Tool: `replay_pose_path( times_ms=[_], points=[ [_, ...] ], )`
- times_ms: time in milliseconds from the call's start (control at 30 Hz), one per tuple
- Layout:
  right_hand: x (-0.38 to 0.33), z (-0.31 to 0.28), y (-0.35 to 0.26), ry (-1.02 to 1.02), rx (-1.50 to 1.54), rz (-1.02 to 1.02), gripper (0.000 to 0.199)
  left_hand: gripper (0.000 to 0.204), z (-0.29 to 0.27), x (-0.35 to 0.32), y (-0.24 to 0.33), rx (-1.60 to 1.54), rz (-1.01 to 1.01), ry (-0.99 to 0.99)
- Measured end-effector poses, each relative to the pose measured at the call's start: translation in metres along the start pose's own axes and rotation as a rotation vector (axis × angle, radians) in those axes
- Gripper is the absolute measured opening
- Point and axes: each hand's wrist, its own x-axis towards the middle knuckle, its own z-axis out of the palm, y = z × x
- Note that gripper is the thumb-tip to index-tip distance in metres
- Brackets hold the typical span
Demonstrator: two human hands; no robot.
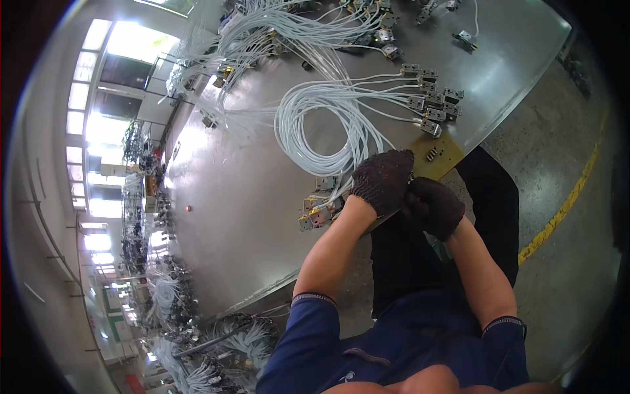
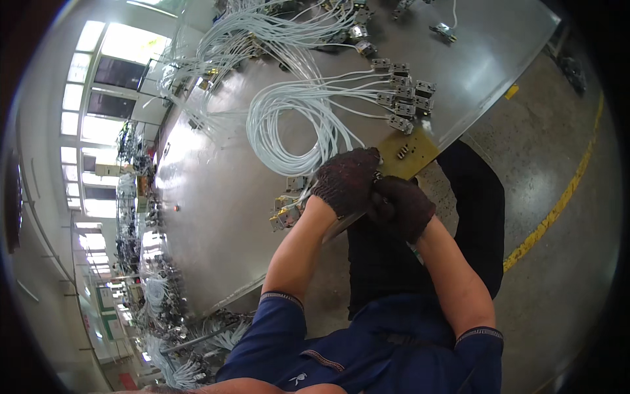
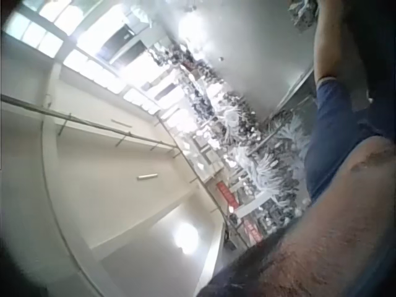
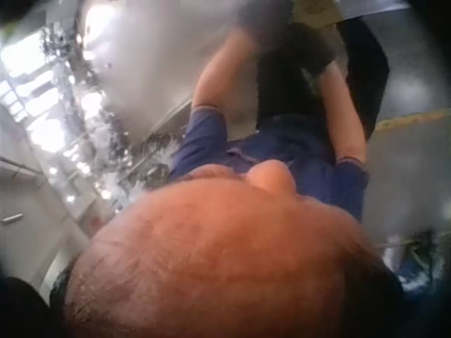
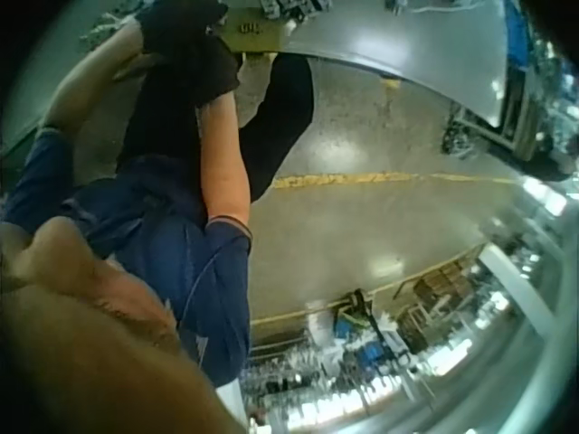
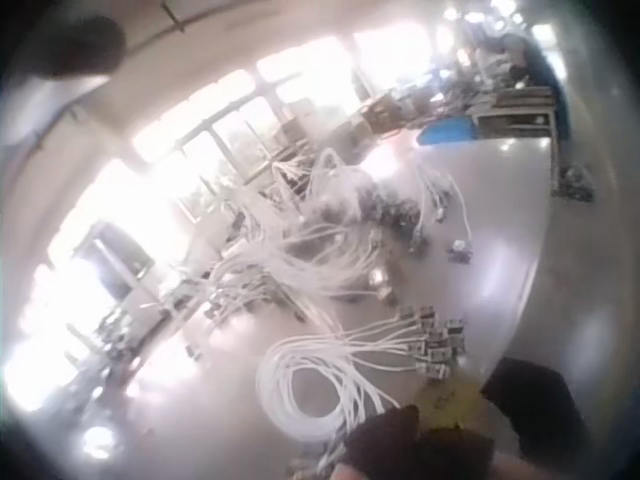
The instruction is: Connecting and organizing bundles of white wires on a large circular assembly table within a factory.
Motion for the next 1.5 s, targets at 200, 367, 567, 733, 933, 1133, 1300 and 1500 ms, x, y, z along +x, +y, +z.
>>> replay_pose_path(
  times_ms=[200, 367, 567, 733, 933, 1133, 1300, 1500],
  points=[
    [0.000, 0.003, 0.003, 0.002, 1.379, 0.727, 0.012, 0.072, -0.005, 0.002, 0.005, 0.042, -0.031, -0.058],
    [-0.014, 0.001, 0.001, 0.061, 1.055, 0.721, 0.029, 0.061, -0.004, 0.002, 0.005, 0.082, -0.021, -0.050],
    [-0.021, -0.005, -0.007, -0.034, 0.700, 0.677, 0.034, 0.059, -0.004, 0.003, 0.005, 0.077, -0.014, -0.071],
    [-0.023, -0.003, -0.004, -0.028, 0.649, 0.686, 0.036, 0.062, -0.006, 0.006, 0.006, 0.085, 0.010, -0.094],
    [-0.024, 0.005, -0.004, 0.236, 0.202, 0.287, 0.027, 0.060, -0.004, 0.009, 0.006, 0.147, -0.062, -0.174],
    [-0.018, 0.003, -0.007, 0.384, -0.171, 0.036, 0.021, 0.062, -0.002, 0.009, 0.003, 0.130, -0.019, -0.145],
    [-0.016, 0.010, -0.010, 0.447, -0.139, 0.039, 0.021, 0.062, -0.001, 0.010, 0.004, 0.109, -0.046, -0.133],
    [-0.017, 0.015, -0.011, 0.432, -0.176, 0.087, 0.025, 0.059, -0.004, 0.011, 0.007, 0.107, -0.087, -0.155]
  ],
)
